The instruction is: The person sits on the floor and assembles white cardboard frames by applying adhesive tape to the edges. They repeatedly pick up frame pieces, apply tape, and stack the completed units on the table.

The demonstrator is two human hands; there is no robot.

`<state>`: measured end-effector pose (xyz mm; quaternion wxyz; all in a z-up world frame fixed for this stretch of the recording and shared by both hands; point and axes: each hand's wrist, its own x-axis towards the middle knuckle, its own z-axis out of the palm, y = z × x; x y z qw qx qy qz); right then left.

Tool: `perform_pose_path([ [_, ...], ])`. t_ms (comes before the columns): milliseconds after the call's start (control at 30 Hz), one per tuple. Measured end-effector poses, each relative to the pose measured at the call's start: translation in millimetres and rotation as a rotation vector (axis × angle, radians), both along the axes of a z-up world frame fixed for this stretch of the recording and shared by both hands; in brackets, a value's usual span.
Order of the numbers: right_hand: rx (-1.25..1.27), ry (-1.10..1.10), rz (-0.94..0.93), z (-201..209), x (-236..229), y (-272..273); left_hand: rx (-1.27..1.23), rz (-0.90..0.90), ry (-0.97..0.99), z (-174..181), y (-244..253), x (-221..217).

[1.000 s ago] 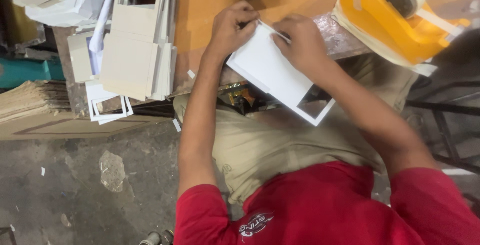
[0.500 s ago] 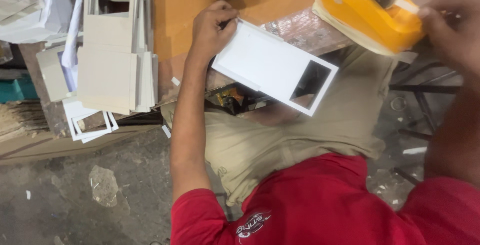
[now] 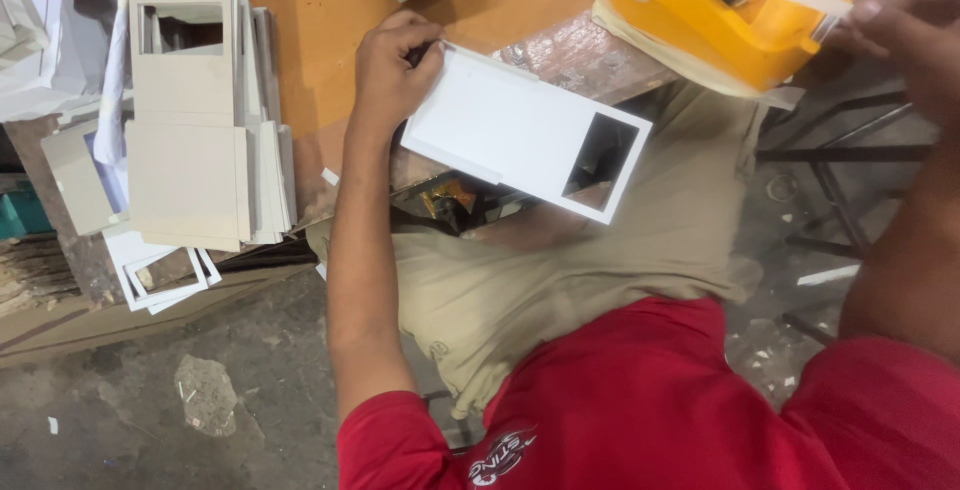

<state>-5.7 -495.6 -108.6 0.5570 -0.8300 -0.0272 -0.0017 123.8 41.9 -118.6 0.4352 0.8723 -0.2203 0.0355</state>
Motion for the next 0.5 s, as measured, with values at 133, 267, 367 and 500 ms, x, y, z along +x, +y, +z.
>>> perform_pose_path([
  [133,-0.205,0.015,-0.077,18,-6,20,-0.004,-0.02,-0.044,0,0,2],
  [267,-0.121,0.057,-0.137,14,-14,22,0.019,0.007,0.008,-1,0,0],
  [367,-0.09,0.043,-0.116,-3,-12,7,-0.006,-0.013,0.005,1,0,1],
  [500,0.117,0.069,-0.129,-28,-18,-13,-0.002,-0.021,-0.023,3,-1,0],
])
